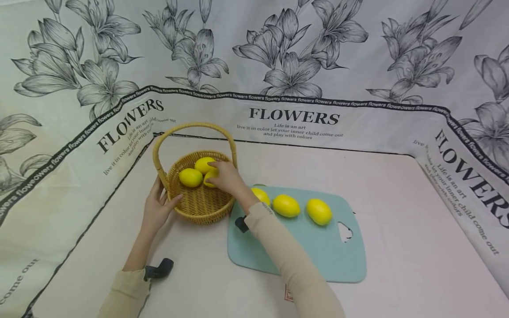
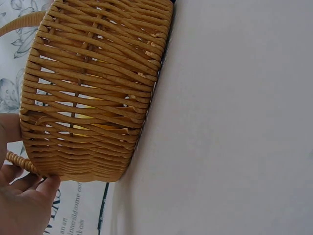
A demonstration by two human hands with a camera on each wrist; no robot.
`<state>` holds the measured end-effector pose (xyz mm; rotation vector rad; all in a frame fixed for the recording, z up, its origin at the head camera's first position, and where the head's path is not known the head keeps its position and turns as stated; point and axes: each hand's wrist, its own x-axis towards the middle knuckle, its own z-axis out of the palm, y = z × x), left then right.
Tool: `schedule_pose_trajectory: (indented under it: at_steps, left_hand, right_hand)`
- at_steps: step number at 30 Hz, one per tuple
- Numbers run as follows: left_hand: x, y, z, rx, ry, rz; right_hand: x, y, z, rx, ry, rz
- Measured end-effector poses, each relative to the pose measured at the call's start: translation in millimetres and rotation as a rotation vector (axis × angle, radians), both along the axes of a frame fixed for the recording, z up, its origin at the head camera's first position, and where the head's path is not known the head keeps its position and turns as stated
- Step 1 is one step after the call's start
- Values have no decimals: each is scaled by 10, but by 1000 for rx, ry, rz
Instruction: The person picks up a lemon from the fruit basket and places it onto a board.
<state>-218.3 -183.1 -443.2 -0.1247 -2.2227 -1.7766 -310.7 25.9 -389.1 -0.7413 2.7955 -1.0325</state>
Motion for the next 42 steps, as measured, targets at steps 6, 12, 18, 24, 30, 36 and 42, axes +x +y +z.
schedule_pose_trajectory:
  at_steps: [6, 12, 18, 24, 30, 36, 42]
  left_hand:
    - [-36, -12, -74, -6, 23, 14]
    - [-29, -8, -66, 8, 24, 6]
    - [-20, -4, -36, 20, 7, 0]
    - [70, 40, 138, 33, -18, -13]
    - [133, 83, 250, 8, -37, -6]
    - [123, 77, 233, 7, -26, -7]
    - [122, 68, 214, 6, -8, -10]
  right_hand:
    - [-38, -5, -38, 31, -16, 6]
    - [-63, -13, -66, 61, -31, 8]
    - [-77, -20, -79, 82, -36, 11]
    - [-83, -29, -94, 88, -34, 13]
    - [-90, -50, -126, 95, -8, 11]
    - [-96, -71, -150, 103, -7, -2]
    - [-90, -68, -164, 106, 26, 6]
